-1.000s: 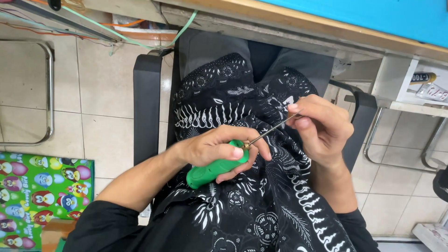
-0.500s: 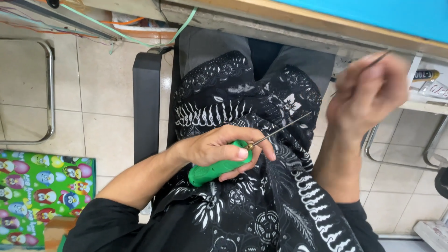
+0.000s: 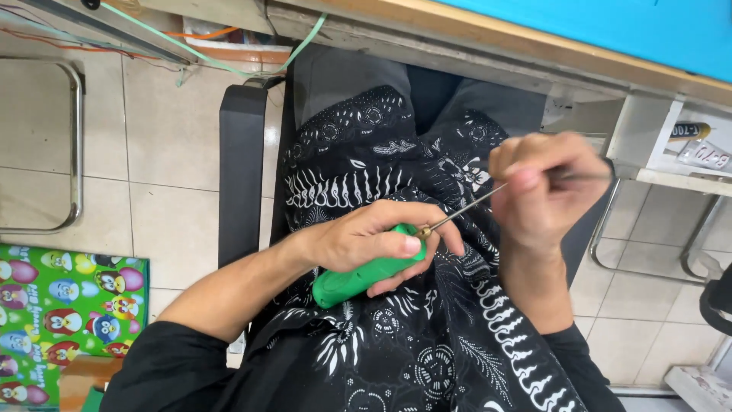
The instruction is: Cleaning a phone back cover with a brush and using a screwdriver to work on a mobile phone's internal components.
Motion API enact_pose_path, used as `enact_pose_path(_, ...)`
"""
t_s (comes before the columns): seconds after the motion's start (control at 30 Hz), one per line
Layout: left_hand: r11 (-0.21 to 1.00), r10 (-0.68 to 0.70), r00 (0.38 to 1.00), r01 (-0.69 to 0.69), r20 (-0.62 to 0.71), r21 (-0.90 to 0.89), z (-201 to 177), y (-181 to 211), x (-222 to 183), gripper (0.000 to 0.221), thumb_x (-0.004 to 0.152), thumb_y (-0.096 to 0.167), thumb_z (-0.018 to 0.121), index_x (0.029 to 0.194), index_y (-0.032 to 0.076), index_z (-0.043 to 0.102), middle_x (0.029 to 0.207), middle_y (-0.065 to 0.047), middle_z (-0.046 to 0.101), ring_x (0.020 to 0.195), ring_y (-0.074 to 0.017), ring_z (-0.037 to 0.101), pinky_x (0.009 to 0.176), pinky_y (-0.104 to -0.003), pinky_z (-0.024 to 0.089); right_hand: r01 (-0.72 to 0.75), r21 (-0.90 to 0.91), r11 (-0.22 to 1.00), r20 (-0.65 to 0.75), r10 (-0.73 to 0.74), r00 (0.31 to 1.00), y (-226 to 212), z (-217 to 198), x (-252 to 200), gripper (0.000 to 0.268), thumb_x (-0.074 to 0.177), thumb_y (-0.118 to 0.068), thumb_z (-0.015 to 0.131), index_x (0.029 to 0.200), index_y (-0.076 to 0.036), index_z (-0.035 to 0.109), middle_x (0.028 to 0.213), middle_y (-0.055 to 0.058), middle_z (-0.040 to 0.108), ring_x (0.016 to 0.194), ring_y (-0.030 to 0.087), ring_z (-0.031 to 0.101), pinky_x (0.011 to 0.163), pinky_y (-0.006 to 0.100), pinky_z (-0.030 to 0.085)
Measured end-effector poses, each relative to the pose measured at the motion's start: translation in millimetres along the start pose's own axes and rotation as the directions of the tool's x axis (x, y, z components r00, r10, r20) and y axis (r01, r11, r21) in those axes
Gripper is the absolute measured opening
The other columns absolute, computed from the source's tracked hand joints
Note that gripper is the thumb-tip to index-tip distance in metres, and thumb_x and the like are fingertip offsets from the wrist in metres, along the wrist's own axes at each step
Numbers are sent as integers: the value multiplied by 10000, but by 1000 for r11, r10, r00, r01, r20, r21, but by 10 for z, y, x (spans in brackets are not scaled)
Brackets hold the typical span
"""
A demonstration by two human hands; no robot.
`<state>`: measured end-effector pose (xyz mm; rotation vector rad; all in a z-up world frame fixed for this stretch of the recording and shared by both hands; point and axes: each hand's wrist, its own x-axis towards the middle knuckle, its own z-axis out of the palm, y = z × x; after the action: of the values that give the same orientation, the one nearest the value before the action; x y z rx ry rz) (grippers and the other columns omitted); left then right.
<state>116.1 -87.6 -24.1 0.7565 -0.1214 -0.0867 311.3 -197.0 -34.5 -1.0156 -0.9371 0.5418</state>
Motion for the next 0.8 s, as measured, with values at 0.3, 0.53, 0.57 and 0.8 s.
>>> enact_pose_path(0.3, 994, 77, 996, -79, 33, 69, -105, -73, -131, 429, 1074, 332, 460, 1320, -11, 540, 783, -72, 583, 489, -157, 604, 494, -223, 499, -39, -316, 948, 188, 103, 977, -228, -224, 3, 234, 1171, -259, 357, 1101, -44, 420, 713, 72, 354, 620, 159, 341, 591, 298, 299)
enact_pose_path(0.53, 996, 41, 998, -44, 39, 72, -116, -148, -86, 453, 1071, 362, 468, 1316, -14, 536, 777, -78, 586, 481, -168, 607, 474, -227, 503, 72, -454, 888, 401, 131, 907, -303, -185, 5, 276, 1085, -147, 461, 1051, 70, 629, 672, 111, 582, 589, 197, 598, 587, 287, 472)
enact_pose_path(0.57, 992, 118, 992, -120, 39, 35, -128, -209, -74, 434, 1051, 292, 465, 1311, -49, 531, 775, -86, 584, 475, -151, 624, 448, -245, 515, 84, -390, 917, 394, 84, 915, -269, -199, 24, 264, 1047, -98, 486, 1002, 97, 658, 649, 128, 603, 530, 184, 559, 514, 287, 452)
enact_pose_path(0.8, 978, 206, 978, -206, 29, 5, -147, -291, -62, 415, 1040, 224, 462, 1304, -90, 522, 781, -94, 587, 470, -138, 642, 420, -264, 530, 80, -361, 929, 349, 55, 935, -229, -189, 47, 256, 1011, -65, 528, 989, 121, 702, 607, 133, 610, 477, 157, 468, 460, 294, 407)
